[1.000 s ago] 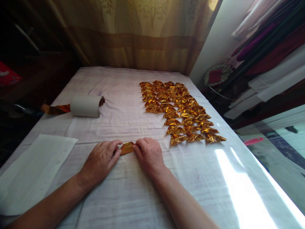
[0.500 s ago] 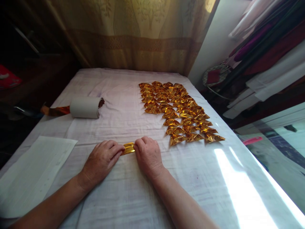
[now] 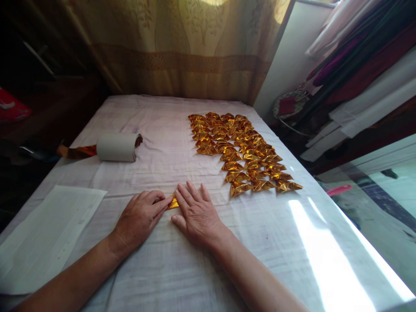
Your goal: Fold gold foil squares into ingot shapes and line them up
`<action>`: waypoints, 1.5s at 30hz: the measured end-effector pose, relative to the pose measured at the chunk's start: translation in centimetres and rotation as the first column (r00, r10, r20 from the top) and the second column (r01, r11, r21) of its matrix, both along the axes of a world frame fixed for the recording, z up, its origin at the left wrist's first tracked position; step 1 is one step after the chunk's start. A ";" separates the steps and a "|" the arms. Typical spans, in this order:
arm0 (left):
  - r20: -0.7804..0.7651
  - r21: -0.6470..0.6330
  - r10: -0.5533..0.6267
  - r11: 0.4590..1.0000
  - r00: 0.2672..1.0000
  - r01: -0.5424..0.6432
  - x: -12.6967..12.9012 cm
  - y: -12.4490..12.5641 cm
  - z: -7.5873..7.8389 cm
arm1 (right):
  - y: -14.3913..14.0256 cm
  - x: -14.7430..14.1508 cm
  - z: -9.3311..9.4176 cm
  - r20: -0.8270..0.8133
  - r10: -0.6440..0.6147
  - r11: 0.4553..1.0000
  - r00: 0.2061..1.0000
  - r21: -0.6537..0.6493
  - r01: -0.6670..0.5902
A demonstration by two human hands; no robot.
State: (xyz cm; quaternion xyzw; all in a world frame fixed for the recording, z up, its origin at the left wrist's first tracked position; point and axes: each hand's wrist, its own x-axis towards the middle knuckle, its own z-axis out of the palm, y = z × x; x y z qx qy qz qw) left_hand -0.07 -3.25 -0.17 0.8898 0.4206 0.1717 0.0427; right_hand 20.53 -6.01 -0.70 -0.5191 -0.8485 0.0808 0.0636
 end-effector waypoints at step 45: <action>-0.304 -0.101 -0.056 0.995 0.951 0.026 -2.0 -0.8 4.0 | -0.9 -0.1 0.4 0.001 -0.089 0.994 0.996 -0.063 0.089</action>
